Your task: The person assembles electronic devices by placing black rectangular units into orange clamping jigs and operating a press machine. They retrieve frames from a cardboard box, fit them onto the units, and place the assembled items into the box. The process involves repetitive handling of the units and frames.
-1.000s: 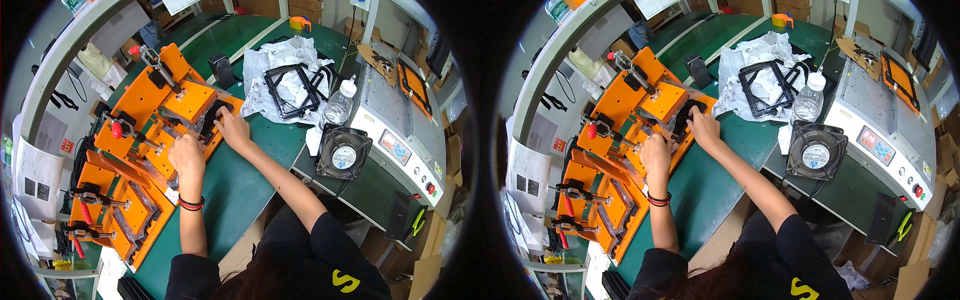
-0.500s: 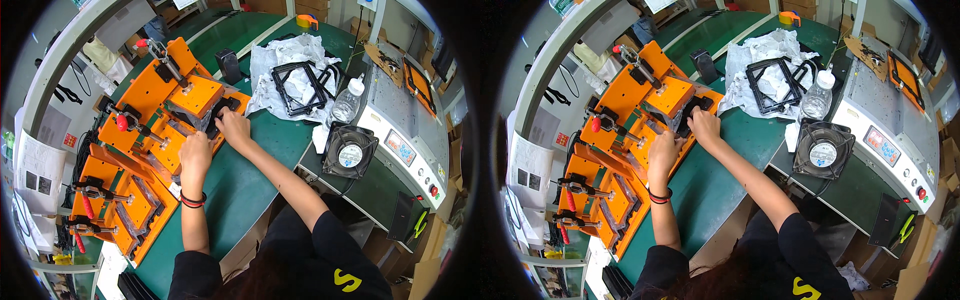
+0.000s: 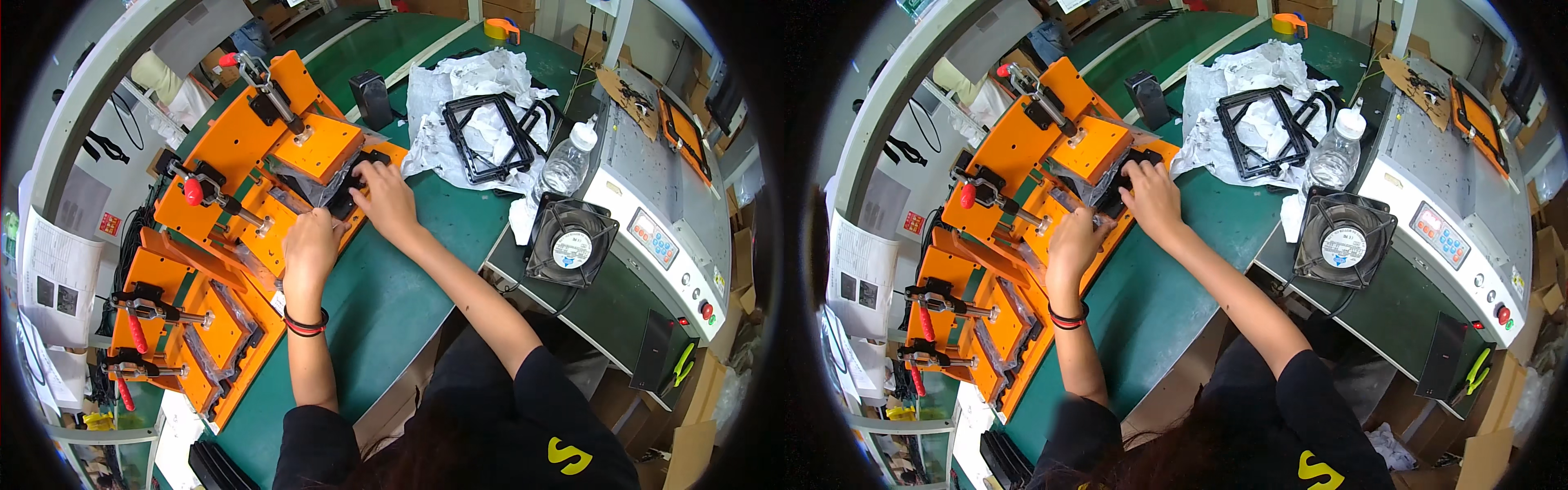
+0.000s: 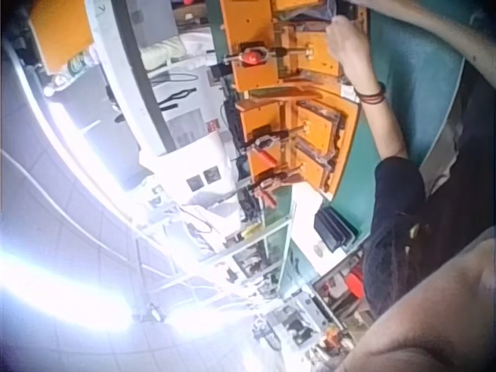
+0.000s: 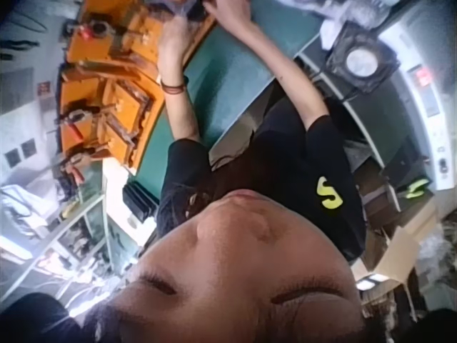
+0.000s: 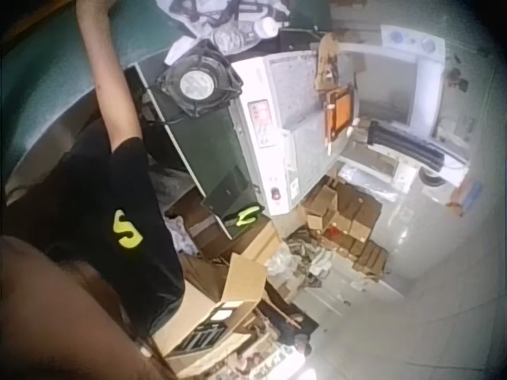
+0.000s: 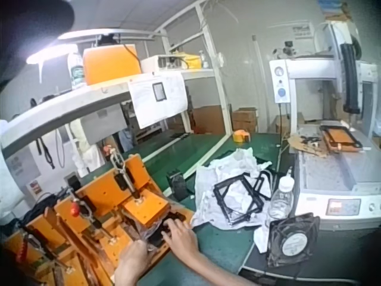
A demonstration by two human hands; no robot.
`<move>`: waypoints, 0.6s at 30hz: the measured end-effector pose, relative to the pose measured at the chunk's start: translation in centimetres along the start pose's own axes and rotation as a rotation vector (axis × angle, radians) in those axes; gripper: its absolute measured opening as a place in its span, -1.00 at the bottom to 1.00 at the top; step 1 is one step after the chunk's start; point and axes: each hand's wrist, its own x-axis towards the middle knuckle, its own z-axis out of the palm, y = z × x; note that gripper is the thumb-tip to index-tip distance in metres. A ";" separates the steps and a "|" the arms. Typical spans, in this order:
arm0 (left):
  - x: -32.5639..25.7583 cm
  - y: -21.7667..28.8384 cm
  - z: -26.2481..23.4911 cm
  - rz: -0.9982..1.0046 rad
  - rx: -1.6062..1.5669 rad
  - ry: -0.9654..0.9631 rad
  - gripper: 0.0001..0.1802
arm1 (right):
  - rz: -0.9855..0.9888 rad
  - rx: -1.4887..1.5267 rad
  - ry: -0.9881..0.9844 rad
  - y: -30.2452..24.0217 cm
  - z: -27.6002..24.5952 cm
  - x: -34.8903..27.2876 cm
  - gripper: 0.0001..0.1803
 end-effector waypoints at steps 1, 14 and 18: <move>0.0 0.0 -0.1 0.004 0.012 0.008 -0.67 | -0.084 -0.082 0.015 -0.1 0.2 0.1 -0.78; -0.3 0.5 -1.3 -0.019 -0.011 -0.041 -0.59 | -0.257 -0.232 -0.040 1.0 2.0 1.1 -0.80; -0.6 0.7 -1.8 0.007 0.017 0.000 -0.60 | -0.392 -0.237 0.005 2.0 2.0 1.0 -0.83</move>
